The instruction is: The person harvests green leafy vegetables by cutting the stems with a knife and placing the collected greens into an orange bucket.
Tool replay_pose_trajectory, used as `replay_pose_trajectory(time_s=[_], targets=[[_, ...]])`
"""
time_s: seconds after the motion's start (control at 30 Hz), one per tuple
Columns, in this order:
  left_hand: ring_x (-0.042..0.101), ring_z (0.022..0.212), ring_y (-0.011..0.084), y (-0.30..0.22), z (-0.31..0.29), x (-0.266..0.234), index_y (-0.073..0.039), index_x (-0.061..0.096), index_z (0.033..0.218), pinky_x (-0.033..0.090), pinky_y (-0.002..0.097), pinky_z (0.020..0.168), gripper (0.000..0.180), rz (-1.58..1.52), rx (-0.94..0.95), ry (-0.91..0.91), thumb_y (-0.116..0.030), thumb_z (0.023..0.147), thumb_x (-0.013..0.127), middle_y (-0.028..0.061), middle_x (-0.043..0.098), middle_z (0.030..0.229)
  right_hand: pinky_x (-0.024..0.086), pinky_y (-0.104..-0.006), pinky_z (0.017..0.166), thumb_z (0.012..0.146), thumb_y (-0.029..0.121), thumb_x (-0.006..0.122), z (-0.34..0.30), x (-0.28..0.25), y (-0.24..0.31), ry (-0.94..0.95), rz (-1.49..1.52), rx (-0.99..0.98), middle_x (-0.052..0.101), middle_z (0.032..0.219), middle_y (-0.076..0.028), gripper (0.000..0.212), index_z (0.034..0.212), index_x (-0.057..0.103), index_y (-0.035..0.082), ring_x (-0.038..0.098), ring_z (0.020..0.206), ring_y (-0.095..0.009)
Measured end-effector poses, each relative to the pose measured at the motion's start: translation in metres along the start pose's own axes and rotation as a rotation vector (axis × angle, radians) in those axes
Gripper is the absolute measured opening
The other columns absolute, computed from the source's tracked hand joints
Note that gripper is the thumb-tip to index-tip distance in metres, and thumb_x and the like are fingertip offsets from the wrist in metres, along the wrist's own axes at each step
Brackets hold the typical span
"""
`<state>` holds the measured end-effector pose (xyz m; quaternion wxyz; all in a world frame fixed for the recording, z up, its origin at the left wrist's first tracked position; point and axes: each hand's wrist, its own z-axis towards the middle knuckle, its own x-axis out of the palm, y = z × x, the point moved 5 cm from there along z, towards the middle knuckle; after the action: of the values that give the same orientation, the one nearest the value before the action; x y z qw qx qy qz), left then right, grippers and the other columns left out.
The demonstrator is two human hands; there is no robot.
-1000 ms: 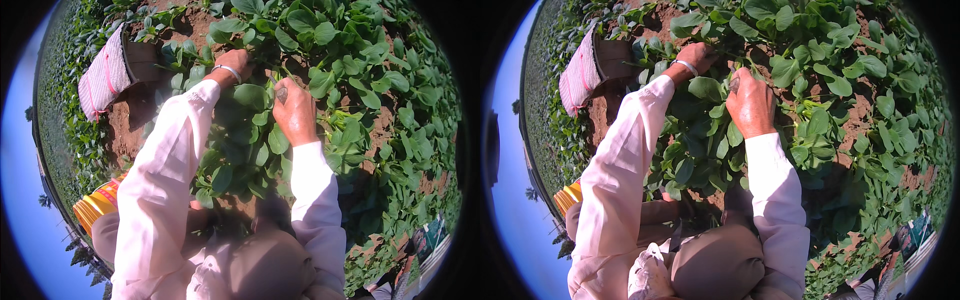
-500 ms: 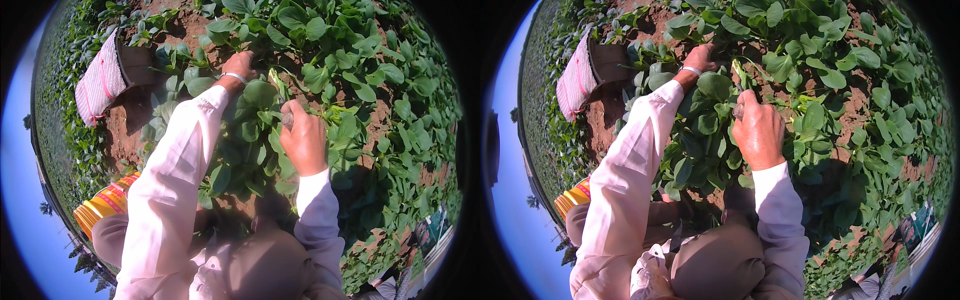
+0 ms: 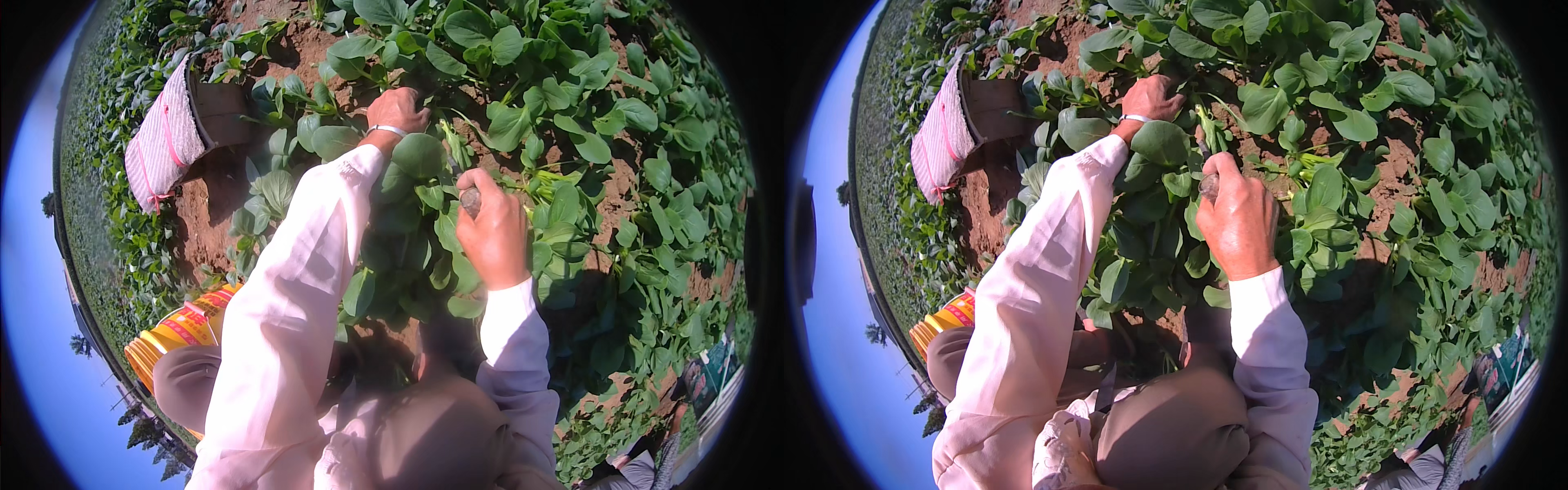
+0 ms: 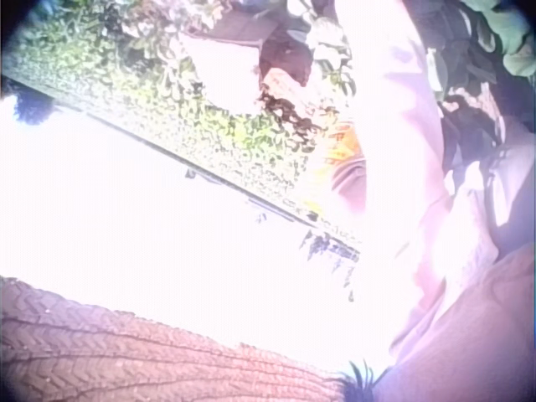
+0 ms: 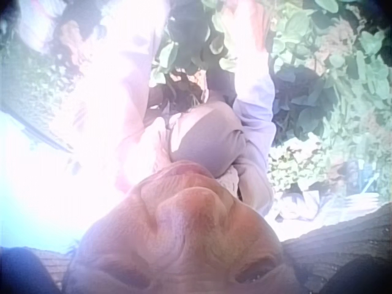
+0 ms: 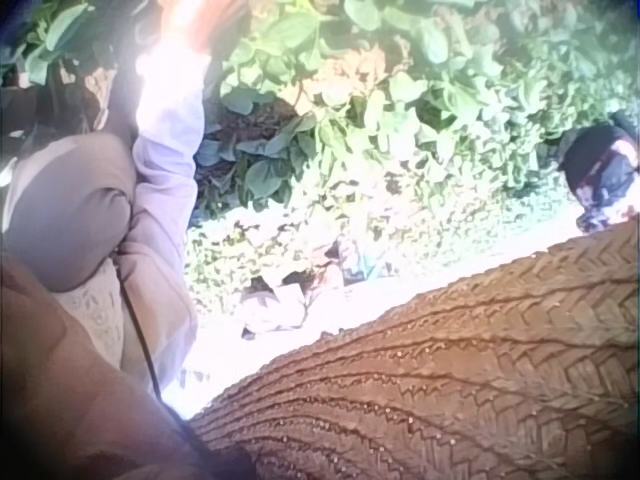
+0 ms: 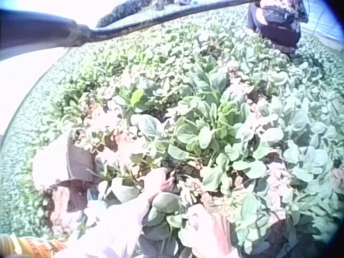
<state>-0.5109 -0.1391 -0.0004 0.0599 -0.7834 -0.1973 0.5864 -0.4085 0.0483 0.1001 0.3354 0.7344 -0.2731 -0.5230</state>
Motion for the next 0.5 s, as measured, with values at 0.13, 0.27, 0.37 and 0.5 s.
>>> replay_pose_trajectory(time_s=[0.13, 0.27, 0.37, 0.5], targets=[[0.061, 0.067, 0.0206, 0.032, -0.008, -0.032, -0.001, 0.065, 0.098, 0.048, 0.0319, 0.067, 0.028, -0.814, 0.039, -0.166, -0.024, 0.082, 0.061, 0.0151, 0.066, 0.078, 0.044, -0.0426, 0.055, 0.073, -0.002, 0.060, -0.001, 0.002, -0.003, -0.007, 0.190, 0.010, 0.060, 0.065, -0.015, 0.019, 0.090, 0.055, 0.007, 0.061, 0.061, -0.035], [0.055, 0.074, 0.0161, 0.004, -0.053, -0.075, 0.002, 0.056, 0.093, 0.045, 0.0292, 0.066, 0.021, -0.397, 0.422, -0.167, -0.018, 0.089, 0.059, 0.0084, 0.059, 0.087, 0.040, -0.0285, 0.051, 0.082, 0.000, 0.060, -0.004, -0.016, -0.016, -0.112, 0.285, 0.039, 0.052, 0.058, -0.006, 0.009, 0.090, 0.057, 0.004, 0.050, 0.051, -0.013], [0.056, 0.098, 0.0359, -0.028, -0.122, -0.065, -0.004, 0.056, 0.096, 0.047, 0.0393, 0.078, 0.021, -0.283, 0.709, 0.024, -0.009, 0.075, 0.058, 0.0131, 0.057, 0.114, 0.038, -0.0247, 0.051, 0.087, 0.004, 0.058, -0.002, -0.034, -0.022, -0.209, 0.324, 0.115, 0.049, 0.061, 0.000, 0.006, 0.093, 0.057, 0.003, 0.044, 0.054, -0.007], [0.038, 0.129, 0.0348, -0.033, -0.193, -0.027, -0.008, 0.058, 0.096, 0.032, 0.0533, 0.103, 0.032, -0.095, 0.903, 0.163, -0.004, 0.065, 0.061, 0.0135, 0.048, 0.132, 0.037, -0.0249, 0.051, 0.088, 0.007, 0.058, 0.005, -0.040, -0.020, -0.177, 0.244, 0.129, 0.049, 0.063, 0.001, 0.008, 0.095, 0.058, 0.002, 0.044, 0.056, -0.007]])
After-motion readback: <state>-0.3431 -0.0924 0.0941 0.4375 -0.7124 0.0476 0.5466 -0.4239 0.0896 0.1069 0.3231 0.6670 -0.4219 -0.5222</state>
